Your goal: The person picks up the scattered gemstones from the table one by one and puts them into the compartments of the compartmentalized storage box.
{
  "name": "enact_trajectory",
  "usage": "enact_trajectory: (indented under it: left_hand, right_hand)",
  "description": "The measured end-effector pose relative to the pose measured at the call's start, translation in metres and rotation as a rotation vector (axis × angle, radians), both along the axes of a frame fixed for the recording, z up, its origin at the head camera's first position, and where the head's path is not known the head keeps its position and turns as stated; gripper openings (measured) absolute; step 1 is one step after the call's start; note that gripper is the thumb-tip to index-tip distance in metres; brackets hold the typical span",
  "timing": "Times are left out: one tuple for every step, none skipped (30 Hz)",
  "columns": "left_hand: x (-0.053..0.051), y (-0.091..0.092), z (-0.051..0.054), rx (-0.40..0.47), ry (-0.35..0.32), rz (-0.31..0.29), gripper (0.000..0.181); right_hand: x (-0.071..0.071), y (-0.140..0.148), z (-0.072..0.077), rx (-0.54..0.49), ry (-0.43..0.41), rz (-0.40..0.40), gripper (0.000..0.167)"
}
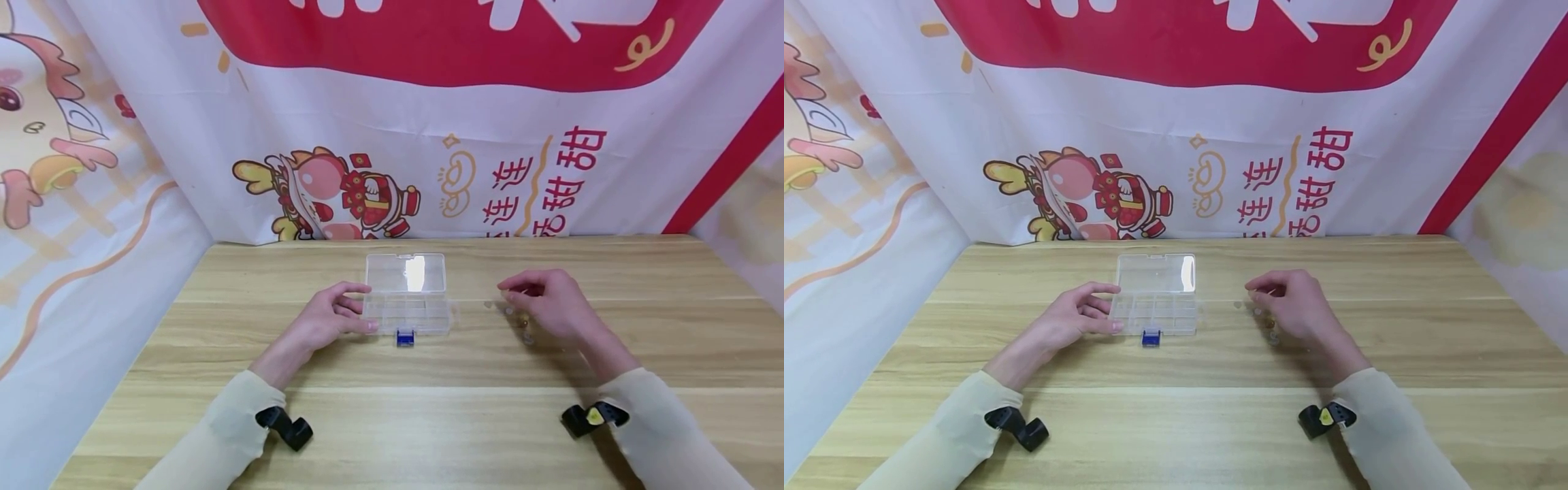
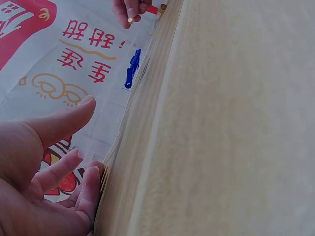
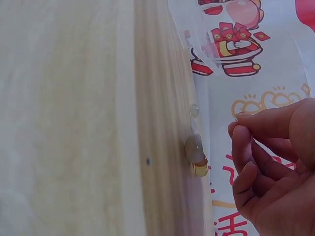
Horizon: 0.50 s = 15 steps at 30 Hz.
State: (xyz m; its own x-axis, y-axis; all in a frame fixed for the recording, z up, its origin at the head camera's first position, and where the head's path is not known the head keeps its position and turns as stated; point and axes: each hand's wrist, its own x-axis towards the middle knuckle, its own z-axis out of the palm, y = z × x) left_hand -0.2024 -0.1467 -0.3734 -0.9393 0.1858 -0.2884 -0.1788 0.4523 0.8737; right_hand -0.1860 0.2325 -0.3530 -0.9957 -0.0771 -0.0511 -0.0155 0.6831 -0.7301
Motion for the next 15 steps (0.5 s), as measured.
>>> enact_trajectory:
  left_hand:
    - [0.0,-0.0001,-0.0002,0.001,-0.003,0.002,0.068]
    - [0.0002,-0.0001,-0.0003,0.0,-0.005,0.003,0.068]
    - [0.0001,-0.0001,-0.0005,0.0,-0.008,0.005,0.068]
    - [0.0001,-0.0002,-0.0005,-0.001,-0.01,0.005,0.067]
    - [0.0002,0.0001,-0.0004,-0.002,-0.012,0.006,0.067]
    - [0.0003,0.0002,-0.0005,-0.004,-0.012,0.004,0.067]
    - [0.0002,0.0002,-0.0007,-0.004,-0.015,0.008,0.067]
    - [0.0001,0.0003,-0.0008,-0.004,-0.016,0.006,0.067]
    - [0.0002,0.0003,-0.0007,-0.004,-0.018,0.008,0.067]
    - [0.0002,0.0002,-0.0009,-0.005,-0.015,0.004,0.067]
    - [0.0002,0.0003,-0.001,-0.003,-0.016,0.006,0.067]
    - [0.0001,0.0001,-0.0014,-0.004,-0.014,0.003,0.068]
    - [-0.0001,0.0,-0.0014,-0.002,-0.016,0.008,0.067]
    - [0.0,-0.0002,-0.0014,-0.002,-0.014,0.005,0.068]
    - [0.0,-0.0003,-0.0015,-0.003,-0.012,0.002,0.068]
  right_hand:
    - [0.0001,-0.0005,-0.0001,-0.002,-0.002,-0.001,0.026]
    - [0.0003,-0.0011,-0.0002,-0.006,-0.004,-0.001,0.025]
    - [0.0005,-0.0016,-0.0005,-0.007,-0.006,-0.003,0.025]
    - [0.0008,-0.0022,-0.0006,-0.009,-0.008,-0.004,0.026]
    - [0.001,-0.0027,-0.0009,-0.011,-0.009,-0.003,0.026]
    - [0.0012,-0.0035,-0.0009,-0.015,-0.011,-0.002,0.026]
    - [0.0013,-0.0041,-0.001,-0.017,-0.016,-0.002,0.026]
    - [0.0016,-0.0048,-0.0009,-0.019,-0.02,0.0,0.026]
    - [0.0018,-0.0056,-0.0008,-0.024,-0.027,0.0,0.026]
    - [0.0022,-0.0065,-0.0005,-0.03,-0.032,0.003,0.026]
    - [0.0021,-0.0072,-0.0007,-0.036,-0.034,0.006,0.026]
    - [0.0023,-0.008,-0.0006,-0.041,-0.036,0.01,0.026]
    - [0.0022,-0.0084,-0.0009,-0.044,-0.037,0.012,0.026]
    - [0.0024,-0.0091,-0.0009,-0.049,-0.035,0.017,0.026]
    - [0.0024,-0.0097,-0.0011,-0.053,-0.032,0.02,0.026]
